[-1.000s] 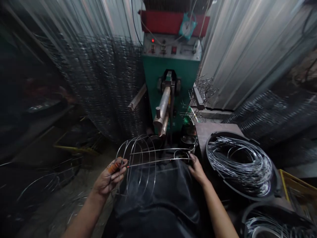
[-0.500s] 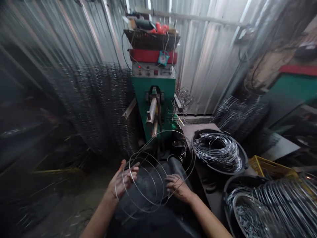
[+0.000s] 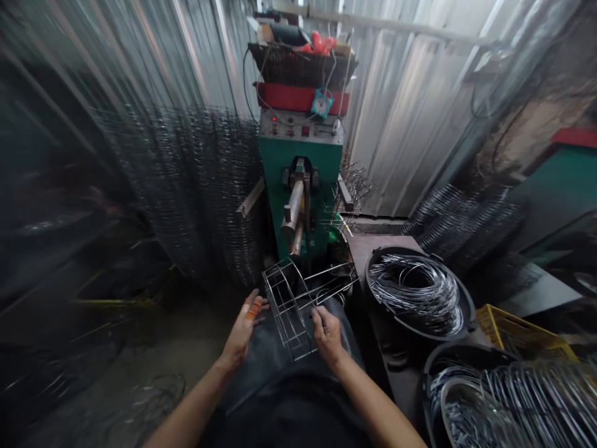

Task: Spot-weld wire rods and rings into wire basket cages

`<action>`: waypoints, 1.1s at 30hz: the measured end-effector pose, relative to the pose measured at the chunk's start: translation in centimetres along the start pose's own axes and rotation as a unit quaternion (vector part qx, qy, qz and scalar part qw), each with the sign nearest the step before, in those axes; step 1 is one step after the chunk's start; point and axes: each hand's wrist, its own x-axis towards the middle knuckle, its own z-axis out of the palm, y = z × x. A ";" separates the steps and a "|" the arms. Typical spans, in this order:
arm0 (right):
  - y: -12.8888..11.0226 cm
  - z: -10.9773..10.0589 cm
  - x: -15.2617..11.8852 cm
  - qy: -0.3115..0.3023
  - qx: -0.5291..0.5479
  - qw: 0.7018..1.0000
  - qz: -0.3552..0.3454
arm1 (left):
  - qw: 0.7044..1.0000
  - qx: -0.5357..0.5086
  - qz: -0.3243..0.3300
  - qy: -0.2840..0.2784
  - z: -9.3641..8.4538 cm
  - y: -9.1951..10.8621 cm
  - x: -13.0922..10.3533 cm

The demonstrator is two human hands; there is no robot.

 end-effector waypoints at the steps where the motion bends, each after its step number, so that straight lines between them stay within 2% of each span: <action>1: -0.2 0.4 0.6 -0.003 0.002 1.000 -0.003 | 0.999 0.020 0.046 -0.009 0.6 0.2 -0.4; 2: -0.5 0.9 1.1 -0.006 0.004 1.000 -0.005 | 0.997 0.029 0.075 -0.023 1.3 0.3 -0.5; 4: -0.7 2.1 1.9 -0.006 0.006 1.000 -0.005 | 0.995 0.022 0.090 -0.037 2.7 0.5 -0.3; 8: -0.5 3.4 2.7 -0.025 -0.030 0.999 -0.013 | 0.998 -0.051 0.021 -0.018 4.3 0.6 1.4; 10: -0.7 2.6 3.2 -0.080 -0.083 0.992 -0.046 | 0.996 -0.084 0.005 -0.016 4.2 0.4 2.4; 12: -1.3 0.9 4.3 -0.115 -0.163 0.977 -0.081 | 0.995 -0.098 0.005 -0.026 3.7 0.3 3.3; 13: -1.6 -0.2 5.1 -0.109 -0.199 0.969 -0.095 | 0.995 -0.099 0.003 -0.031 3.4 0.2 3.7; 15: -1.9 -2.1 7.3 -0.058 -0.242 0.962 -0.111 | 0.995 -0.093 0.000 -0.034 2.9 0.1 4.4; 16: -1.8 -2.7 8.6 -0.033 -0.248 0.961 -0.119 | 0.995 -0.090 0.000 -0.035 2.7 0.1 4.7; 18: -0.9 -3.1 11.3 -0.025 -0.253 0.958 -0.132 | 0.995 -0.093 -0.001 -0.038 2.6 0.0 5.3; 21: 1.6 -1.7 14.4 -0.083 -0.250 0.956 -0.125 | 0.993 -0.113 -0.006 -0.042 2.6 0.1 5.9; 25: 3.8 0.5 16.0 -0.191 -0.143 0.968 -0.080 | 0.991 -0.127 -0.014 -0.038 2.5 0.3 6.9; 28: 4.2 1.3 16.4 -0.184 -0.082 0.977 -0.068 | 0.993 -0.117 -0.018 -0.024 2.6 0.5 7.7; 33: 4.7 2.0 17.3 -0.167 -0.117 0.975 -0.084 | 0.994 -0.105 -0.036 -0.003 3.3 0.6 8.7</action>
